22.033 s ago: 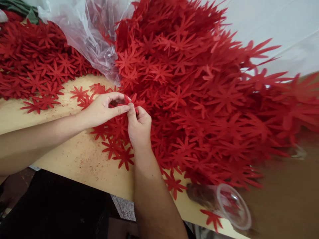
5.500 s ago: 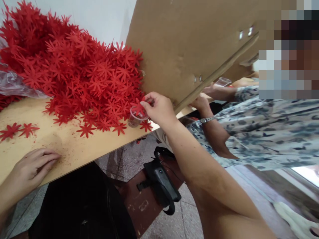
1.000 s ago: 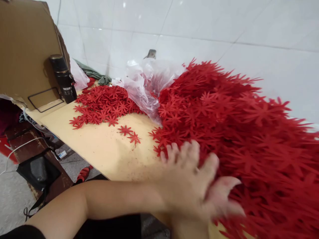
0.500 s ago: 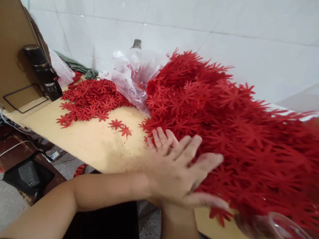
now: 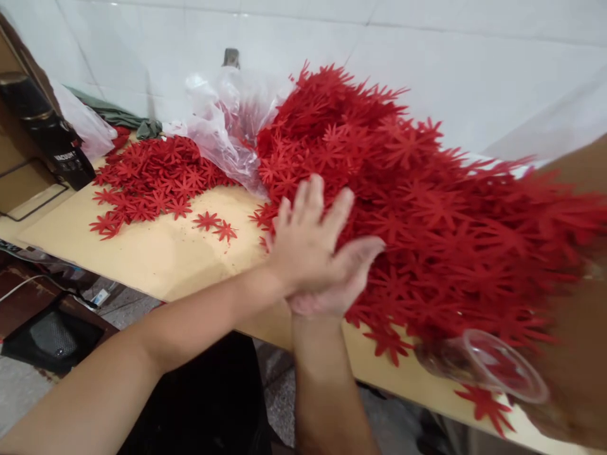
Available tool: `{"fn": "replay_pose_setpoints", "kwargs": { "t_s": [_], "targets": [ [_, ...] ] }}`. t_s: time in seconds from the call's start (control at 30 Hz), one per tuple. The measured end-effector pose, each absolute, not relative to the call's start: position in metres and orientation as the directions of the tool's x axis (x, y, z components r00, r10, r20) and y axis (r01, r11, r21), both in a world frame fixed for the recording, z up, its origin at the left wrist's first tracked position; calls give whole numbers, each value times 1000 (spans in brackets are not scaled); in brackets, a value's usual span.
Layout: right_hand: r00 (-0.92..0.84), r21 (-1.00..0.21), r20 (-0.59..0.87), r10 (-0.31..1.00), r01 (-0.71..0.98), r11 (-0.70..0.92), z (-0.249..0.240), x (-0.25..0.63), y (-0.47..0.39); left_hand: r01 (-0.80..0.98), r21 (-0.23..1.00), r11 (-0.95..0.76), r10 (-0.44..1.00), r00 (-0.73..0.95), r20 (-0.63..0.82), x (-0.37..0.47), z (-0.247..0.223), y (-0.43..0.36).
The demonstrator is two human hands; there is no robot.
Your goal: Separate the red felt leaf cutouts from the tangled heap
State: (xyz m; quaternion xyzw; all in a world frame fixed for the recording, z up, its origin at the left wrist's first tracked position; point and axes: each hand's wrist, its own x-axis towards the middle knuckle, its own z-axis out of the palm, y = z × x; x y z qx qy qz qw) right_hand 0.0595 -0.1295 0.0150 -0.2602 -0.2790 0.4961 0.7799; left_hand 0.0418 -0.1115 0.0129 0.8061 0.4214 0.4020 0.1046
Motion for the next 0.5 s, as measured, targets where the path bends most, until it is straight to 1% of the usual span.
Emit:
{"fn": "replay_pose_setpoints", "kwargs": {
  "t_s": [0.07, 0.1, 0.13, 0.2, 0.27, 0.3, 0.33, 0.4, 0.43, 0.5],
  "targets": [
    [224, -649, 260, 939, -680, 342, 13, 59, -130, 634, 548, -545, 814, 246, 526, 41, 18, -93],
    [194, -639, 259, 946, -700, 318, 10, 58, -129, 636, 525, -565, 800, 268, 536, 40, 18, -84],
    [204, -633, 209, 956, -717, 292, 5, 58, -128, 636, 504, -584, 788, 293, 542, 39, 15, -77],
    [262, -620, 57, 963, -747, 240, -5, 57, -125, 636, 471, -610, 769, 334, 545, 35, 7, -69],
    [277, -610, -98, 956, -776, 162, -12, 57, -122, 655, 490, -574, 797, 312, 517, 31, -2, -62],
    [258, -611, -157, 953, -784, 112, -14, 57, -121, 665, 514, -542, 821, 288, 494, 29, -6, -59],
    [235, -615, -185, 954, -785, 74, -14, 58, -120, 668, 546, -506, 847, 264, 461, 27, -8, -55],
    [179, -618, -183, 967, -785, 28, -13, 59, -120, 643, 631, -433, 896, 231, 379, 24, -12, -43],
    [168, -620, -184, 968, -785, 18, -13, 60, -120, 603, 691, -398, 916, 224, 332, 23, -13, -36],
    [170, -630, -204, 964, -777, 4, -14, 63, -120, 453, 835, -312, 948, 208, 242, 21, -15, -22]
  ]
}}
